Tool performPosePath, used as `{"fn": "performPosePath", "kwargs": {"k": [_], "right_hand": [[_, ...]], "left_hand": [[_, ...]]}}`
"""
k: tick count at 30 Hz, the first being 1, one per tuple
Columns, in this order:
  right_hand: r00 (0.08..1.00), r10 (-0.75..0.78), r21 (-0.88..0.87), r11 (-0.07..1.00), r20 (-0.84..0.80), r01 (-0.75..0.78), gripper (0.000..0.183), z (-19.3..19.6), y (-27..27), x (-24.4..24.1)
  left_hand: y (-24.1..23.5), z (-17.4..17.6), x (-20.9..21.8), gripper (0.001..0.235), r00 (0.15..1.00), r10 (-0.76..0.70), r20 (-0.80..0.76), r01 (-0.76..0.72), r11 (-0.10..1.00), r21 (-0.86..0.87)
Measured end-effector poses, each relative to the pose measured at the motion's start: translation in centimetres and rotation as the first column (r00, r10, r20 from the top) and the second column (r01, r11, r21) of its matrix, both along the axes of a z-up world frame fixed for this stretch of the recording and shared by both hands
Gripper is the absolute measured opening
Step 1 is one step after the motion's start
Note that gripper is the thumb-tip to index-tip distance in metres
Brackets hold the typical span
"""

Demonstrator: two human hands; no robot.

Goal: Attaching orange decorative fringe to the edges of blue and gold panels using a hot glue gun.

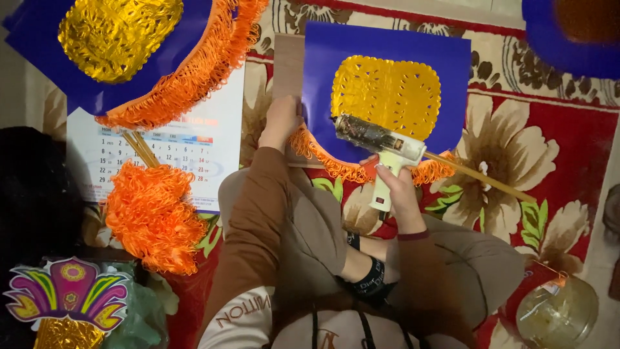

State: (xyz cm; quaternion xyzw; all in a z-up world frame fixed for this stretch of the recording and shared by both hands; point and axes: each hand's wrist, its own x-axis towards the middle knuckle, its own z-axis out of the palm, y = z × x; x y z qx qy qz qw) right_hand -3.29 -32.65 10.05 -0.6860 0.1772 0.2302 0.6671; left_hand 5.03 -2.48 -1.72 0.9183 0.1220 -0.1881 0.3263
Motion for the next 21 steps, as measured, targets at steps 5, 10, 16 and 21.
{"fn": "performPosePath", "kwargs": {"k": [5, 10, 16, 21], "right_hand": [[0.994, -0.111, 0.058, 0.992, 0.024, 0.109, 0.027, 4.4, 1.0, -0.2], [0.949, -0.315, 0.132, 0.942, 0.026, 0.309, 0.024, 1.4, -6.2, -2.6], [0.826, -0.559, 0.096, 0.828, 0.073, 0.552, 0.029, 9.7, -11.1, -5.2], [0.706, -0.678, 0.065, 0.729, 0.204, 0.681, 0.036, 14.4, -20.2, -12.8]], "left_hand": [[0.3, -1.9, 0.6, 0.016, 0.989, -0.135, 0.063, 0.129, 0.988, 0.089], [0.3, -2.4, 0.5, 0.003, 0.968, -0.220, 0.121, 0.200, 0.968, 0.152], [1.1, -0.5, -1.0, 0.019, 0.994, -0.075, 0.077, 0.077, 0.997, -0.016], [-0.3, 3.6, -3.0, 0.007, 0.984, 0.067, 0.164, -0.038, 0.984, -0.177]]}}
